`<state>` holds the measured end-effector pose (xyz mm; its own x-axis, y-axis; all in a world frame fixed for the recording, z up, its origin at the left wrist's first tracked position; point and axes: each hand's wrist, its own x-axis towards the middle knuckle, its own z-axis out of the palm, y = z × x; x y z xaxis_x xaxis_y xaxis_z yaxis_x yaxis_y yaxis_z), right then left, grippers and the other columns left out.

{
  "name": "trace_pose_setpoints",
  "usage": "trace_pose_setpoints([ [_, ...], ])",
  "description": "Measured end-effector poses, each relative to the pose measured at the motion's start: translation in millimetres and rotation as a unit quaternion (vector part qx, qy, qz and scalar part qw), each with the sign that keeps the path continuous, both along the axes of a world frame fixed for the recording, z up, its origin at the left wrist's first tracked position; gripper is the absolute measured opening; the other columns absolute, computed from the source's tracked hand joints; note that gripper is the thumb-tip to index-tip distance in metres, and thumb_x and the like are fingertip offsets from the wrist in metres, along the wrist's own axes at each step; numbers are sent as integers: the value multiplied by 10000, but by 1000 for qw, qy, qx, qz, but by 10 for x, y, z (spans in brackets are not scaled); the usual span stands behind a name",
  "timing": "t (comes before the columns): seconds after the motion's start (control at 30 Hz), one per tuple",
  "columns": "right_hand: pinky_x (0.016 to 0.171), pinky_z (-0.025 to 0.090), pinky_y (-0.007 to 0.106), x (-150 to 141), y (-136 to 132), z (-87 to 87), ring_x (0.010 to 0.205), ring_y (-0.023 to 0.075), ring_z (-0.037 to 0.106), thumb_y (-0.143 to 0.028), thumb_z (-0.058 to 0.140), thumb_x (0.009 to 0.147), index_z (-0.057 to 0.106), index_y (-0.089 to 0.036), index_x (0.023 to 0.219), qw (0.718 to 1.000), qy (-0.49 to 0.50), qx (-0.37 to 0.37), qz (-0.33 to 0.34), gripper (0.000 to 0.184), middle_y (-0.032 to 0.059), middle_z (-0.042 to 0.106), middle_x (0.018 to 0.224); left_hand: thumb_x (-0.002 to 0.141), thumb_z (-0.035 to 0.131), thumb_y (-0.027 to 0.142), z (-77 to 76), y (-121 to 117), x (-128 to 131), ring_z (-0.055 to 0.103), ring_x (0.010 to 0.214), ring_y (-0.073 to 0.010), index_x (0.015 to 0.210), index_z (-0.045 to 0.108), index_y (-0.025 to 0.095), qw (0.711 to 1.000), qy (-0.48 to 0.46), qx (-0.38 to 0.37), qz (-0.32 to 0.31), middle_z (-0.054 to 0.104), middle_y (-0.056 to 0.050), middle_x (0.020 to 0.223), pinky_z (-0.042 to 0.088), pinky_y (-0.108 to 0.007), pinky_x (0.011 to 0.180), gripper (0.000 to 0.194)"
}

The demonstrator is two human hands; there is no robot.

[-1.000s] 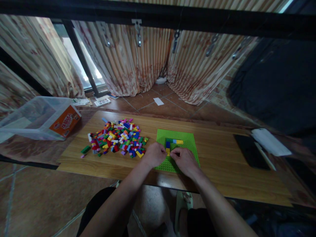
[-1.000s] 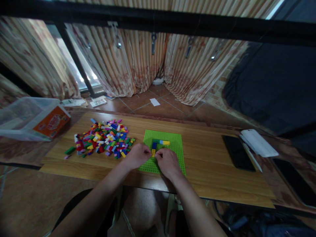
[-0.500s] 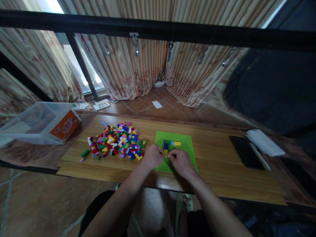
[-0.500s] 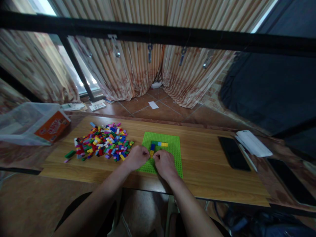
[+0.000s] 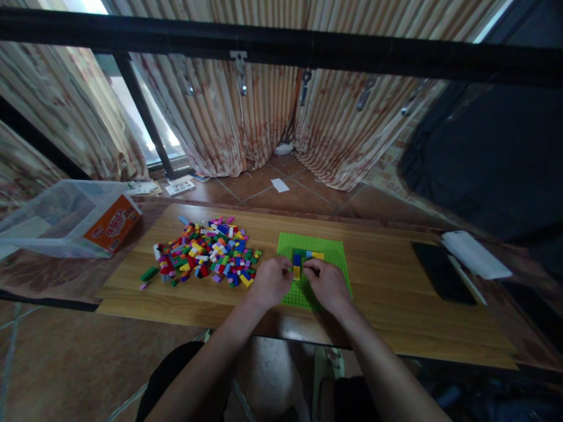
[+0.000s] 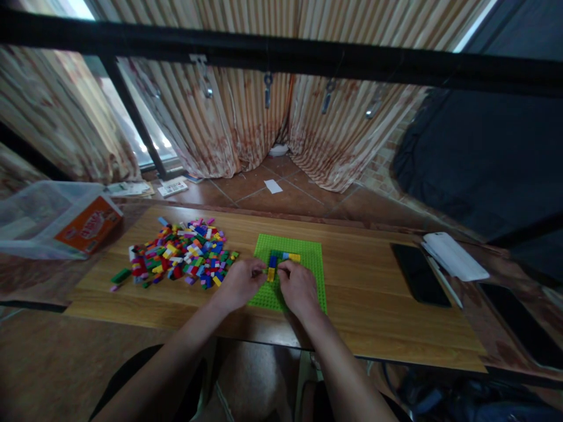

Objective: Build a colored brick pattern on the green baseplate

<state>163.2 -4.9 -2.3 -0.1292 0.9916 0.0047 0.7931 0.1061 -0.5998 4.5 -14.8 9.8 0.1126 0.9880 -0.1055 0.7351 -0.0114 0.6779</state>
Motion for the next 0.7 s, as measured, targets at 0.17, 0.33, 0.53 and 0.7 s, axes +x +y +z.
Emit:
trace_pose_setpoints([
  [0.17,850,448,294,-21,-90,23,932,191,638,-179,440,887,690,-196,1046,998,-32,38,31,297,72,701,1020,826,525,175,5,-152,28,656,879,-177,1208,585,194,996,66,49,-20,674,-72,1056,494,-282,833,387],
  [0.33,853,443,294,-53,-246,35,941,201,610,-144,363,908,665,-185,1108,993,-79,51,65,364,93,666,992,870,443,160,-17,-292,75,587,1058,-220,1317,480,147,984,152,77,-60,606,-112,1152,467,-311,928,448],
  [0.53,882,433,288,-94,-295,-14,973,196,585,-122,338,912,629,-171,1164,992,-93,48,75,388,95,648,984,853,394,96,-53,-350,186,539,1101,-271,1354,436,64,965,231,77,-93,566,-162,1202,457,-364,951,504],
  [0.7,889,434,299,-125,-298,-70,980,202,573,-113,382,902,616,-138,1178,988,-126,64,68,362,100,647,1007,867,377,62,-108,-380,285,569,1022,-257,1321,466,62,948,293,101,-65,592,-151,1132,501,-366,852,463],
])
